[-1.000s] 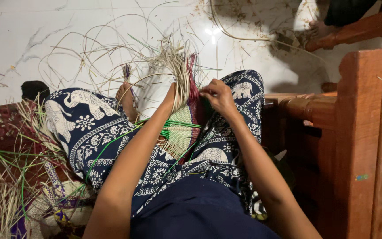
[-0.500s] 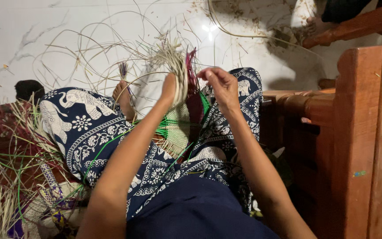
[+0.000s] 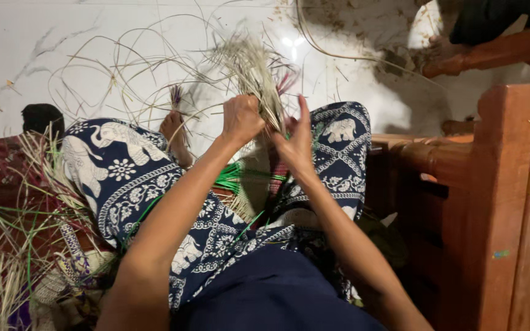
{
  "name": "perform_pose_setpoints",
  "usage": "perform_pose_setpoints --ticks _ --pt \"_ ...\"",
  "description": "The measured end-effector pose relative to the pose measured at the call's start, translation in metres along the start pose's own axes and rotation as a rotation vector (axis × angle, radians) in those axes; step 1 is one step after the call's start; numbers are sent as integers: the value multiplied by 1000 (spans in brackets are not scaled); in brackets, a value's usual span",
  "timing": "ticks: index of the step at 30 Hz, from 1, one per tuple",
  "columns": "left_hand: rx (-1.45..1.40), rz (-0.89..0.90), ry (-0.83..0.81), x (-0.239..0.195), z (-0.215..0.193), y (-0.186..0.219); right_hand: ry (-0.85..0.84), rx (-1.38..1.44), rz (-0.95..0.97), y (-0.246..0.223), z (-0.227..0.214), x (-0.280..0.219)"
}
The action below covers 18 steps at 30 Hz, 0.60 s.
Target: The person is weaving a basket using dried palm leaves and colored fibers. They are sitting on the floor, holding the partially completed basket between their legs and using their hands to interlace the materials.
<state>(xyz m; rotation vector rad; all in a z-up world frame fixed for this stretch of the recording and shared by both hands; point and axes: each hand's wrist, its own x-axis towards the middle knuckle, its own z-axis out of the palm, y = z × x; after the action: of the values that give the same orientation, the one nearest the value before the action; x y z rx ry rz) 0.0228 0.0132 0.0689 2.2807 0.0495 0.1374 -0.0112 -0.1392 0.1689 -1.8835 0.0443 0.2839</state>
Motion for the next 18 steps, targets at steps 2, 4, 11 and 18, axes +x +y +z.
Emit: perform_pose_setpoints --ticks 2,4,11,18 --pt "134 63 31 5 -12 -9 -83 -78 -169 -8 -18 -18" --pt "40 -152 7 17 -14 -9 -176 -180 12 -20 -32 -27" --pt "-159 73 99 32 20 41 -228 378 197 -72 -65 1" --pt "-164 -281 234 51 -29 -3 -437 45 348 -99 -107 -33"
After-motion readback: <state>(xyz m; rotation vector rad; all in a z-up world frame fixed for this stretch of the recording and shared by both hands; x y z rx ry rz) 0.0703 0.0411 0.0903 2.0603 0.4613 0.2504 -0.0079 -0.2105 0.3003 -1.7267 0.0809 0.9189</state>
